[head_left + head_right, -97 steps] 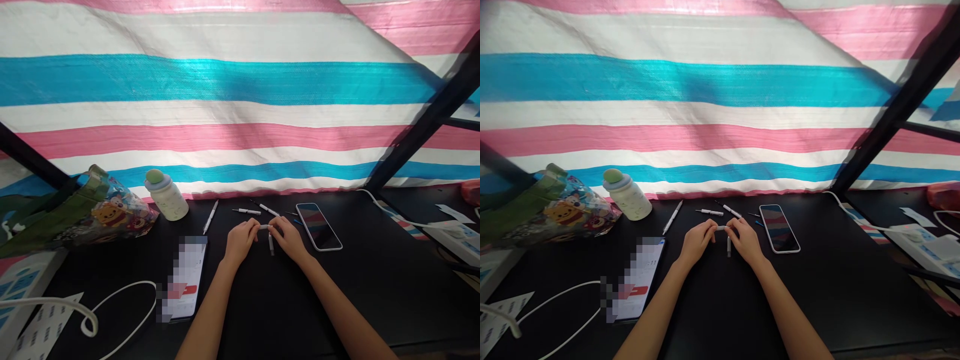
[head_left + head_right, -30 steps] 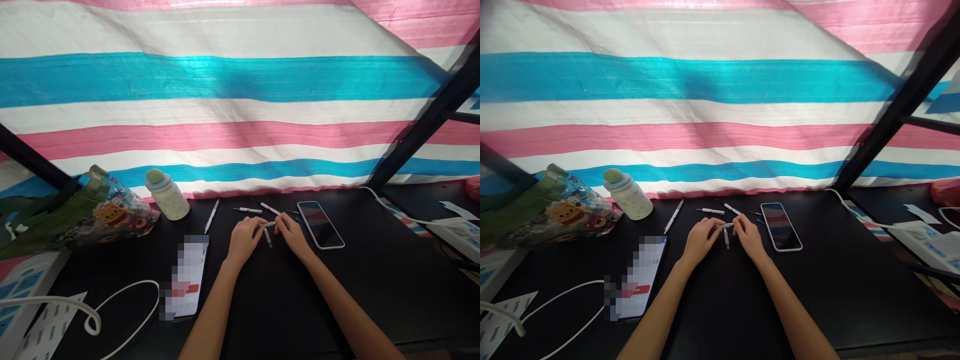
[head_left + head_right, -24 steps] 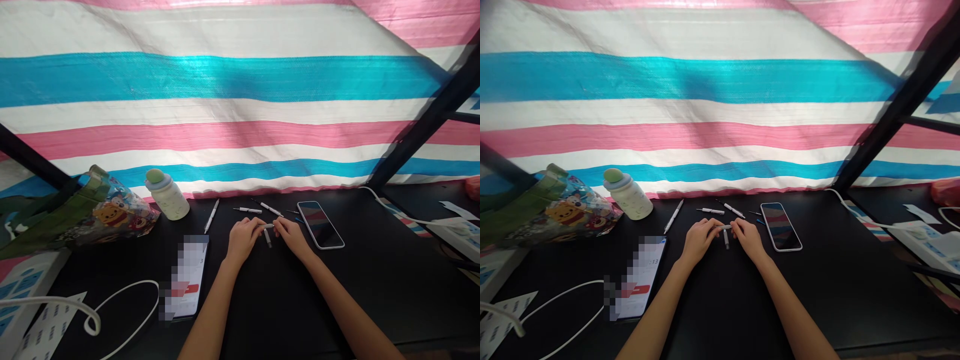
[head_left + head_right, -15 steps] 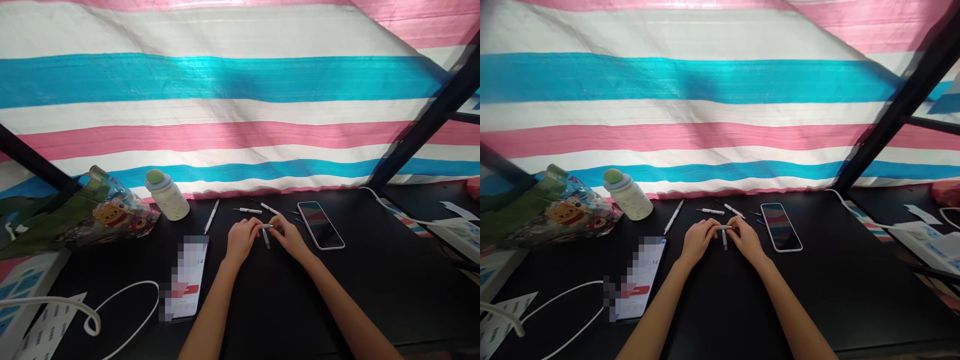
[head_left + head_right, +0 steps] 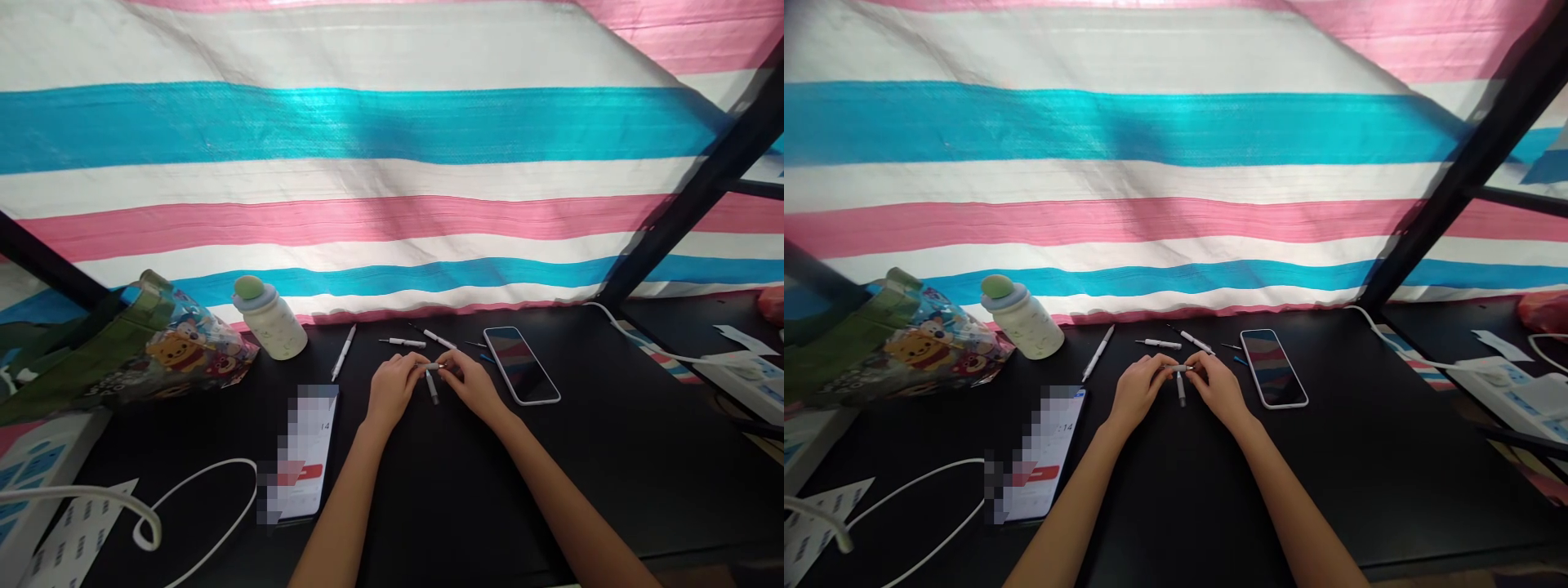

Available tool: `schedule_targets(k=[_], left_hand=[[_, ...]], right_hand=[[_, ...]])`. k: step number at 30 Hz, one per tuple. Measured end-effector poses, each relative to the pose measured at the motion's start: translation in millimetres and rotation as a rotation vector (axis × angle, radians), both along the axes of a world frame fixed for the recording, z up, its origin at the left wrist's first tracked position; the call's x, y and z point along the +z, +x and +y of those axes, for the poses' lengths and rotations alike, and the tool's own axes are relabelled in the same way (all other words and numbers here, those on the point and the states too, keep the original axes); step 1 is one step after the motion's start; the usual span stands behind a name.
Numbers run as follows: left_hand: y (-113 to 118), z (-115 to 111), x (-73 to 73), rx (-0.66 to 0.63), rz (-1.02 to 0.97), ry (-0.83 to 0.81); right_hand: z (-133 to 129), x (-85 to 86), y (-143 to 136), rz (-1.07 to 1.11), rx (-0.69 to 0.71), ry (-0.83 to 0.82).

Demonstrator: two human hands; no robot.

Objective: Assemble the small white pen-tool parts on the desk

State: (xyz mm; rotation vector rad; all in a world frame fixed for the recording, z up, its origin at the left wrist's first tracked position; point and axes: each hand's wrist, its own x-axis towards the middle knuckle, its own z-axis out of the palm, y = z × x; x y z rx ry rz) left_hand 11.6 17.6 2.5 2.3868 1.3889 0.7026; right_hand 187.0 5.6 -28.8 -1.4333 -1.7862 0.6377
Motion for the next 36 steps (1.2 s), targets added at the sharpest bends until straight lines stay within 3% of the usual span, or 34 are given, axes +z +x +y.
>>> schedule_targets(k=[12,18,23,36], left_hand=[[0.3,-1.1,2.2,-0.016,-0.007,-0.033],[-1.8,0.2,2.2,0.049,0.05,-0.073],[-3.5,1.8,-1.2,0.096,-0.031,-0.057],[-2.3,1.5,-1.8,0.009,-0.088,0.043]], right_hand=[[-1.5,4.2,2.0,-0.031,-0.009,-0.016],[2.5,-2.8,4.4,0.025,-0.055,0.021],[3.6,-2.3,6.0,0.058,-0.112,0.035],[1.2,-2.4,-0.4,0.124,-0.035,0.004]])
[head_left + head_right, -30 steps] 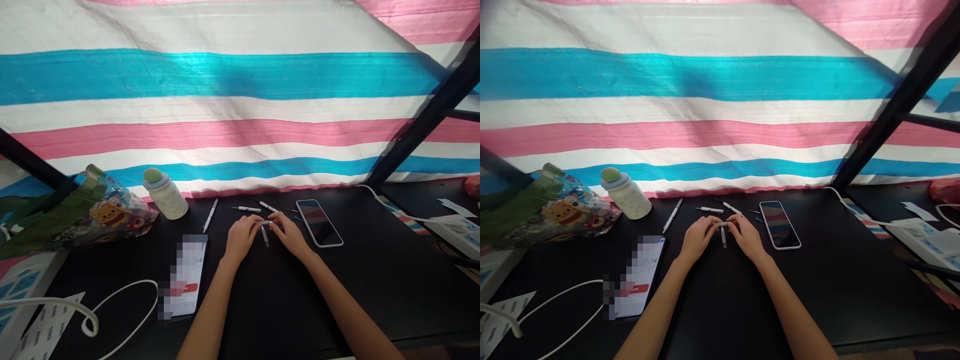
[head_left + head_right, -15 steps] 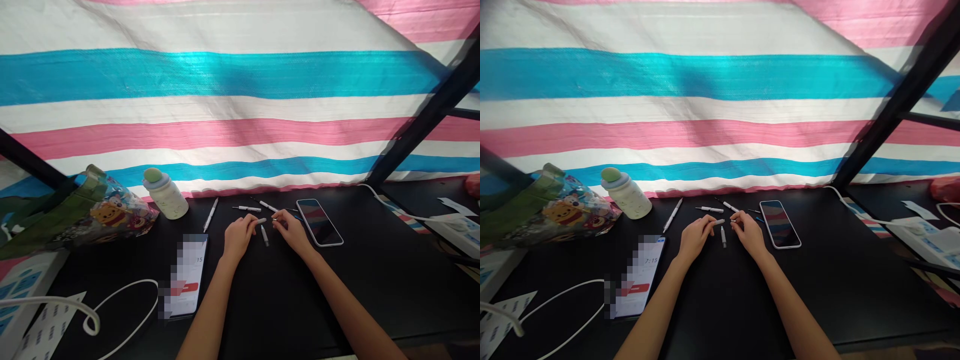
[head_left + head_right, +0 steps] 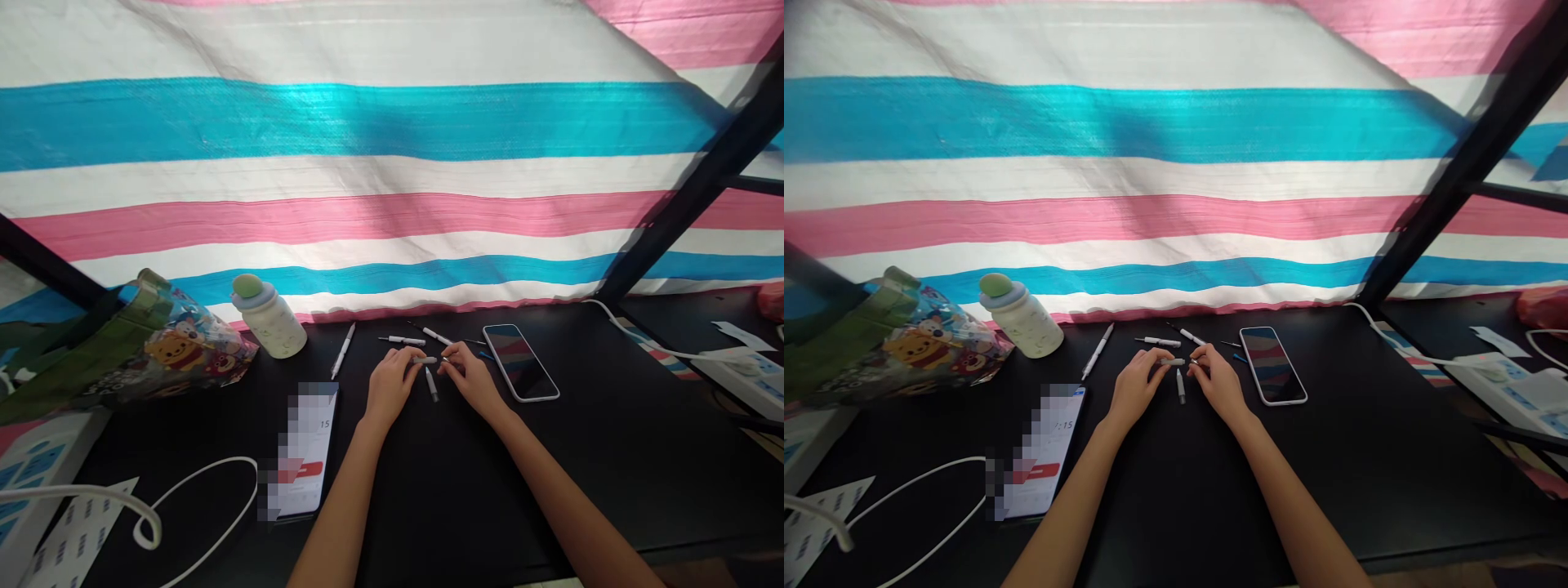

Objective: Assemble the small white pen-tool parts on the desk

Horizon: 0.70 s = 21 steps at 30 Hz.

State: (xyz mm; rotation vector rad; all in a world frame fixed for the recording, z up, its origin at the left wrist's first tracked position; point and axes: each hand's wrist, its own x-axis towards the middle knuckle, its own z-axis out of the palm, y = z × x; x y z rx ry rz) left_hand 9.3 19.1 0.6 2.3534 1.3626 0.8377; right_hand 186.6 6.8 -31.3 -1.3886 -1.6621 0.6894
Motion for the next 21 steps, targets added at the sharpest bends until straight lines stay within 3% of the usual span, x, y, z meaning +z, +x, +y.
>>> schedule_targets(k=[13,21], left_hand=[[0.2,0.2,-0.4,-0.022,0.003,0.01],[-0.2,0.2,-1.6,-0.012,0.01,-0.012]], right_hand=[[-1.9,1.5,-0.7,0.02,0.062,0.036],[-3.3,4.2,-0.7,-0.049,0.004,0.045]])
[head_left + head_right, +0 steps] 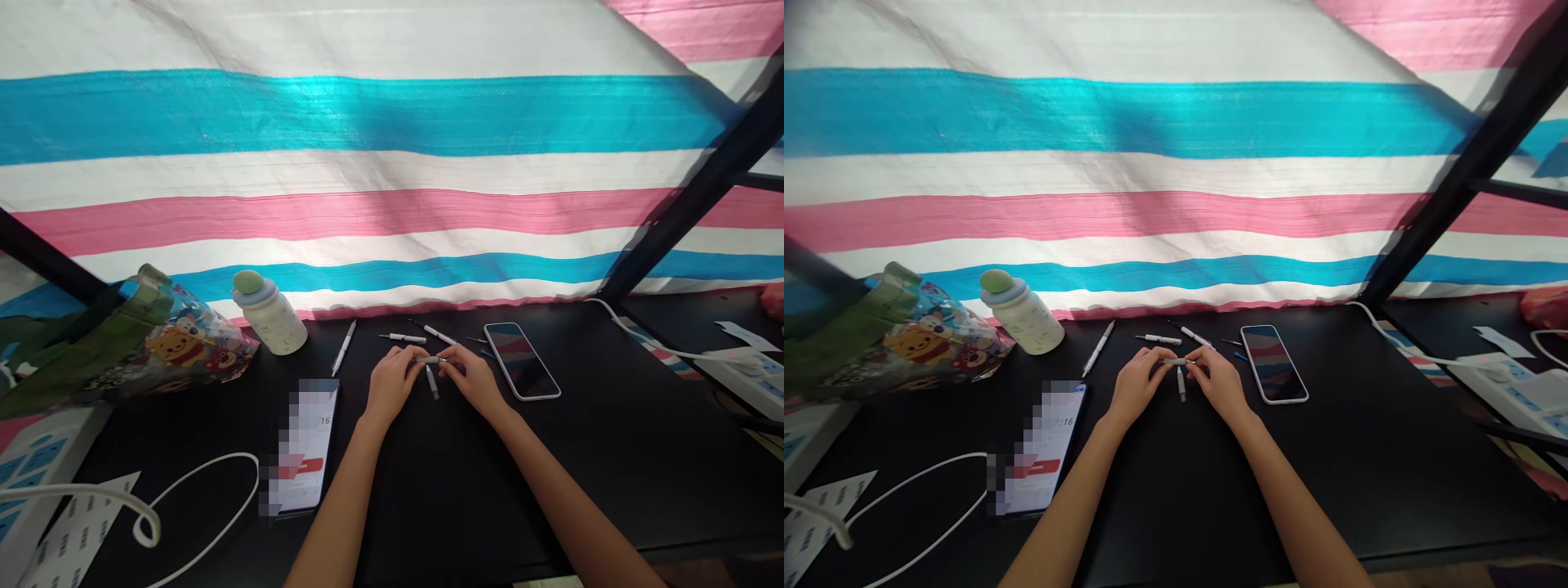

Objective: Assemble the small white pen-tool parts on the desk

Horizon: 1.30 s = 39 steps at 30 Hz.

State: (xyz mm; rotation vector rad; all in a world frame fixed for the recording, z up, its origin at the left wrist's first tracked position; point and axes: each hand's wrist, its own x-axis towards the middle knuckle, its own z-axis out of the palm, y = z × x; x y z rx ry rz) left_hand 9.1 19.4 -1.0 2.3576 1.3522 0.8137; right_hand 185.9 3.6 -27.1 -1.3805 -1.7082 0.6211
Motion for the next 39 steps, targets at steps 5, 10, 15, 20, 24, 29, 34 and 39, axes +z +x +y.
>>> schedule_targets(k=[5,10,15,20,24,29,34,39], left_hand=[[0,0,-0.3,-0.025,-0.008,-0.017],[-1,1,-1.1,-0.027,-0.014,-0.03],[-2,1,-0.2,-0.048,-0.015,-0.034],[-2,1,0.5,-0.052,-0.043,-0.053],[-1,1,0.3,-0.051,-0.077,-0.09],[0,1,0.6,-0.078,-0.12,-0.145],[0,2,1.6,-0.078,-0.131,-0.171],[-2,2,2.7,-0.066,-0.084,-0.171]], right_hand=[[-1,1.8,2,-0.066,-0.03,0.006],[-1,5.0,5,-0.175,-0.043,0.031],[-4,10.0,5,-0.255,-0.039,0.055],[-6,11.7,5,-0.268,-0.03,0.063],[-5,11.5,6,-0.257,-0.026,0.071],[-4,8.9,5,-0.196,-0.014,0.074],[-3,6.3,5,-0.131,0.015,0.051],[-2,7.8,5,-0.194,0.028,0.051]])
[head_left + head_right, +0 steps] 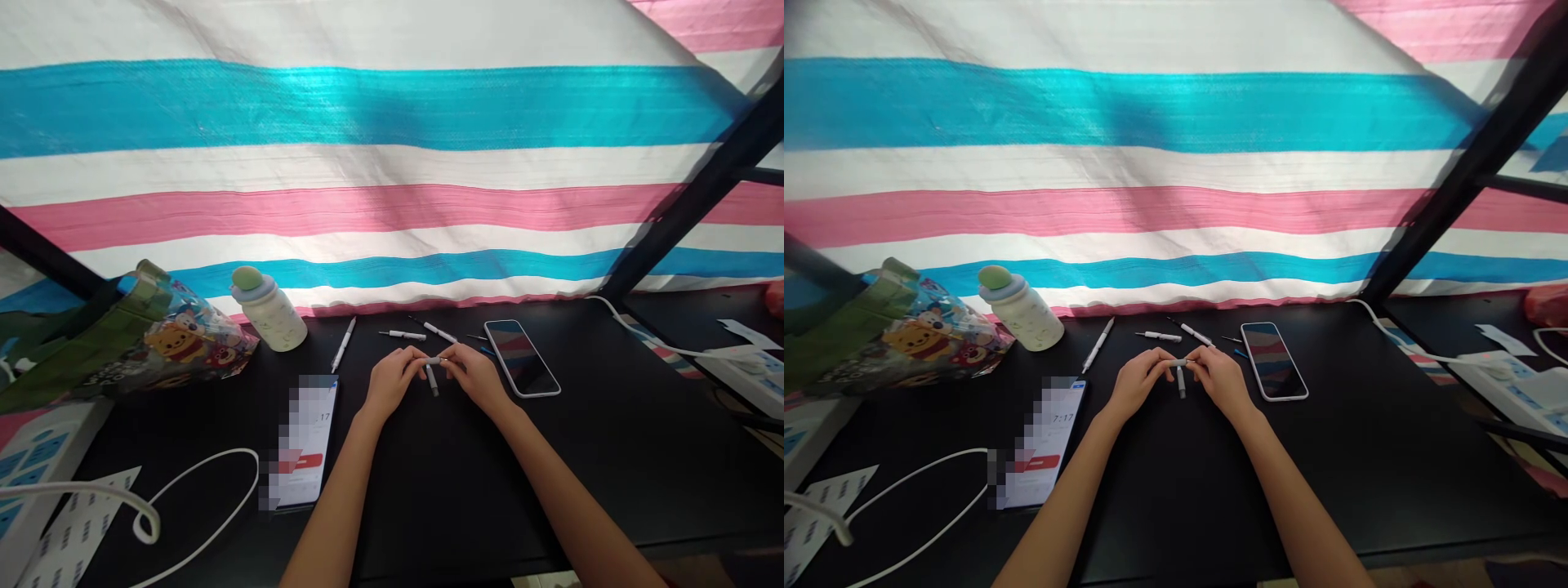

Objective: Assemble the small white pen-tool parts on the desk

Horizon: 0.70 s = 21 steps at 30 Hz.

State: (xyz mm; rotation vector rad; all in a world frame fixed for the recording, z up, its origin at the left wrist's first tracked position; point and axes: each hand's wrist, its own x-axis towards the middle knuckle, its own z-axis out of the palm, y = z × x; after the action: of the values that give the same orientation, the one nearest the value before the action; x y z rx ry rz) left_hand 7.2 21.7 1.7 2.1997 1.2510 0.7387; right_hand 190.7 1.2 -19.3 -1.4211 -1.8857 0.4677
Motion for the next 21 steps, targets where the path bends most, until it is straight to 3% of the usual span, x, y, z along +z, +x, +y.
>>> schedule_targets(k=[12,17,21], left_hand=[[6.9,-5.2,-1.3,-0.006,0.017,0.062],[6.0,-5.9,0.9,0.007,0.005,0.059],[5.6,-6.1,1.2,0.017,0.006,0.069]], right_hand=[[-5.4,2.5,-6.2,-0.006,-0.142,0.01],[-4.7,2.7,-6.7,0.116,-0.123,-0.041],[-3.3,0.7,-5.5,0.068,-0.15,-0.03]])
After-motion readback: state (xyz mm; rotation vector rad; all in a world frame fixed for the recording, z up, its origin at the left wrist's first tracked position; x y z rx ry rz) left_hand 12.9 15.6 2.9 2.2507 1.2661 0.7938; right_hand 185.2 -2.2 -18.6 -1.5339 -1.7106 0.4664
